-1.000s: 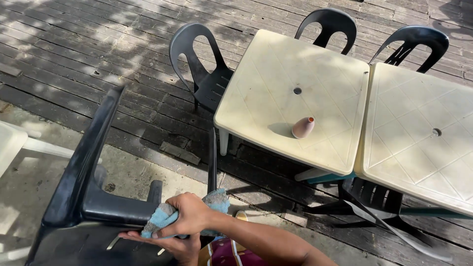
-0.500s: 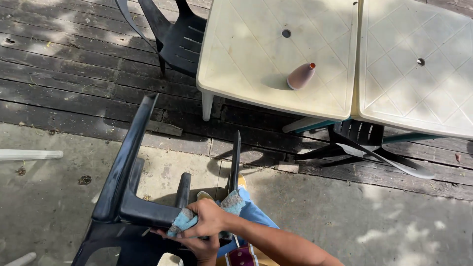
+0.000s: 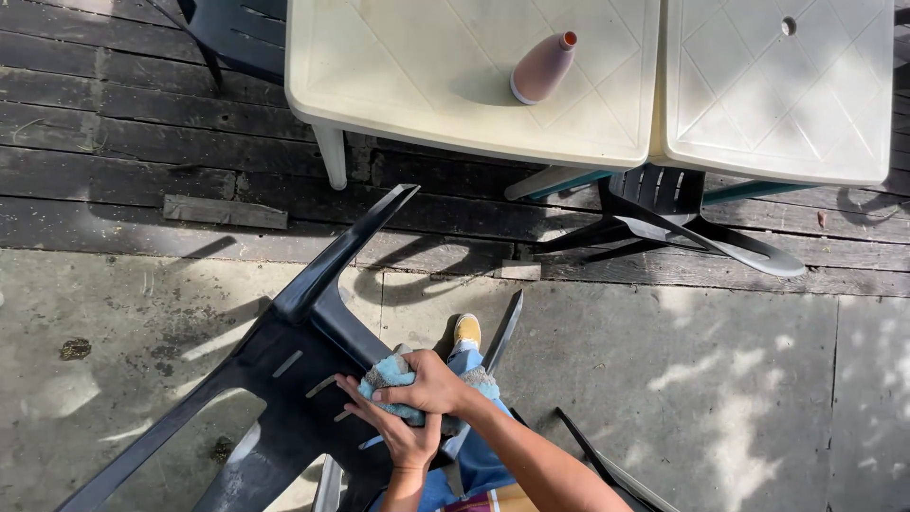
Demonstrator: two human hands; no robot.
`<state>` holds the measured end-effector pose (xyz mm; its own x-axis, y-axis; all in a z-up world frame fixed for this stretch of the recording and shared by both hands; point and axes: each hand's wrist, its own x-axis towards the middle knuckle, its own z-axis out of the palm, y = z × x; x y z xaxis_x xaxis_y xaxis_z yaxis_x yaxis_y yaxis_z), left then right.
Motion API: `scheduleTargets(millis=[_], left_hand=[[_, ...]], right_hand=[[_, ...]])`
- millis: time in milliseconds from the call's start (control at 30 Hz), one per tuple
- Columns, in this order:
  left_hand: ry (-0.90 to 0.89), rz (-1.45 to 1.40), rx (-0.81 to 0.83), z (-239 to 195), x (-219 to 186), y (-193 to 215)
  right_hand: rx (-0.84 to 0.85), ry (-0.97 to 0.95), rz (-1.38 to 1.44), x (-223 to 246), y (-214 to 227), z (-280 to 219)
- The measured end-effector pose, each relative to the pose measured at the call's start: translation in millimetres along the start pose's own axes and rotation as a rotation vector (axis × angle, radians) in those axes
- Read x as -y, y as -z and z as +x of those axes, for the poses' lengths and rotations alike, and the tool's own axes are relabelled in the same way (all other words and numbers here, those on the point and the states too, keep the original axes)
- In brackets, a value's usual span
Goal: Cleaning plastic chairs and tables in an outdoor restaurant area.
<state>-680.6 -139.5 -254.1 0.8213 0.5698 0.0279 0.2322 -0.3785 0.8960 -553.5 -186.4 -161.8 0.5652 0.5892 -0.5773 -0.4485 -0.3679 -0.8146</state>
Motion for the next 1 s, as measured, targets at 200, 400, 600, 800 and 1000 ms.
scheduleTargets(millis=[200,400,600,800,1000], left_hand=[[0.027,-0.055,-0.01,18,3,-80],[0.063,-0.198,-0.155,8,67,-186],[0.125,-0.238,-0.131,-39,170,-257],[0.072,-0.307,0.034,17,79,-222],[0.343,-0.219,0.292,-1,139,-203]], right_hand=[[-0.056,-0.035,-0.033,-42,68,31],[-0.116,-0.072,-0.259,-84,118,79],[-0.094,-0.141,-0.477,-147,152,125],[-0.142,-0.3,-0.532,-191,178,131],[-0.175,-0.376,-0.537,-218,174,126]])
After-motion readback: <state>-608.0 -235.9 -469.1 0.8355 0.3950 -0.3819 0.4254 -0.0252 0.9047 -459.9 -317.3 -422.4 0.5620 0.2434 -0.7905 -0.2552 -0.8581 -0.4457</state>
